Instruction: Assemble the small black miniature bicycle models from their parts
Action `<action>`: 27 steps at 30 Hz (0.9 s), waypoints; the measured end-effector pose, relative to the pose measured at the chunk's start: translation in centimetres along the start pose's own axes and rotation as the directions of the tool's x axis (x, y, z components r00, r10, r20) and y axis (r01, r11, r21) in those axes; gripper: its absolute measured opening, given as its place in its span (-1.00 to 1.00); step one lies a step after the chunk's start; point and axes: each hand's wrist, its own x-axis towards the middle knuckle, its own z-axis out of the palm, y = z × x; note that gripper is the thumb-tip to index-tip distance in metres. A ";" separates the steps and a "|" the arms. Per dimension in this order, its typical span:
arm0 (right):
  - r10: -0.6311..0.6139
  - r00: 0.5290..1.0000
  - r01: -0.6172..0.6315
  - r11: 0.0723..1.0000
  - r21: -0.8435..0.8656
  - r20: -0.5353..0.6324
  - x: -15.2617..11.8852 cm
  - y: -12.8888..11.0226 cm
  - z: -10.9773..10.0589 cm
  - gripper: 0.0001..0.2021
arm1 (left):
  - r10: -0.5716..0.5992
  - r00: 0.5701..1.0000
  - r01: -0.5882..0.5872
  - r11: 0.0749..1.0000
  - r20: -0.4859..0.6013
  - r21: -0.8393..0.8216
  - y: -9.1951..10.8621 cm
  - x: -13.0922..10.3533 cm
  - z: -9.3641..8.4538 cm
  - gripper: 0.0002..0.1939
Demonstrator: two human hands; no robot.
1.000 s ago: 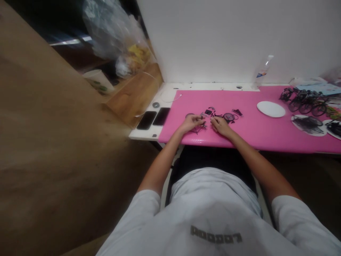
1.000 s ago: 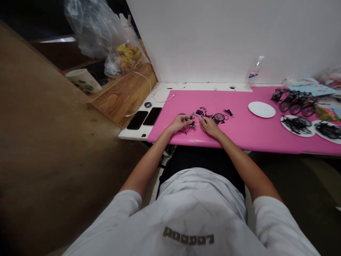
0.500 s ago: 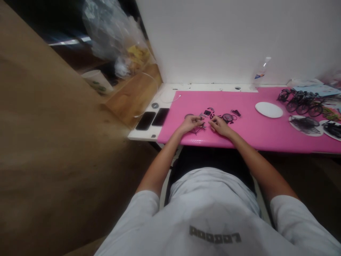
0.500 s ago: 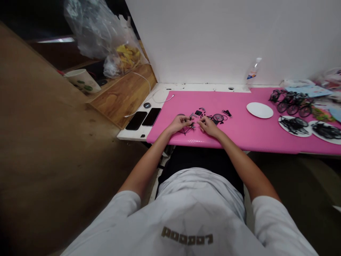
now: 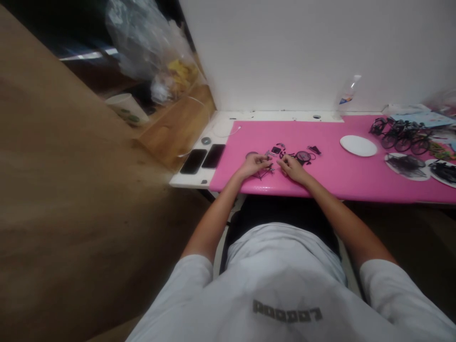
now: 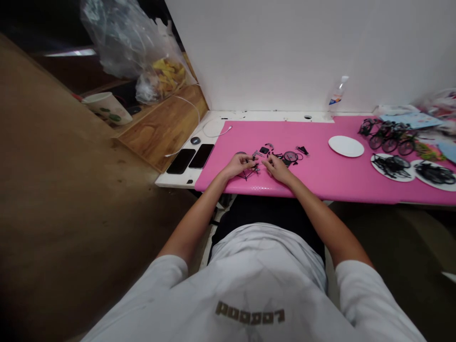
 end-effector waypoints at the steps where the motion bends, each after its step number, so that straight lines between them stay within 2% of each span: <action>1: -0.003 1.000 0.003 1.000 -0.001 -0.005 0.0 0.0 0.1 -0.45 | -0.001 1.000 0.001 1.000 -0.005 0.001 0.0 0.0 0.0 -0.45; 9: 0.001 0.999 -0.004 0.999 -0.042 -0.050 0.3 0.6 0.5 -0.48 | -0.006 0.999 0.006 1.000 -0.034 0.003 -0.2 0.1 0.1 -0.45; 16: -0.082 0.990 0.059 0.979 -0.193 -0.115 0.6 0.9 0.4 -0.54 | 0.001 1.000 0.000 1.000 -0.030 0.021 -0.3 0.2 0.0 -0.48; 27: -0.097 0.989 0.071 0.975 -0.211 -0.115 0.5 0.7 0.5 -0.55 | -0.006 1.000 0.007 1.000 -0.030 0.007 0.1 -0.1 0.3 -0.53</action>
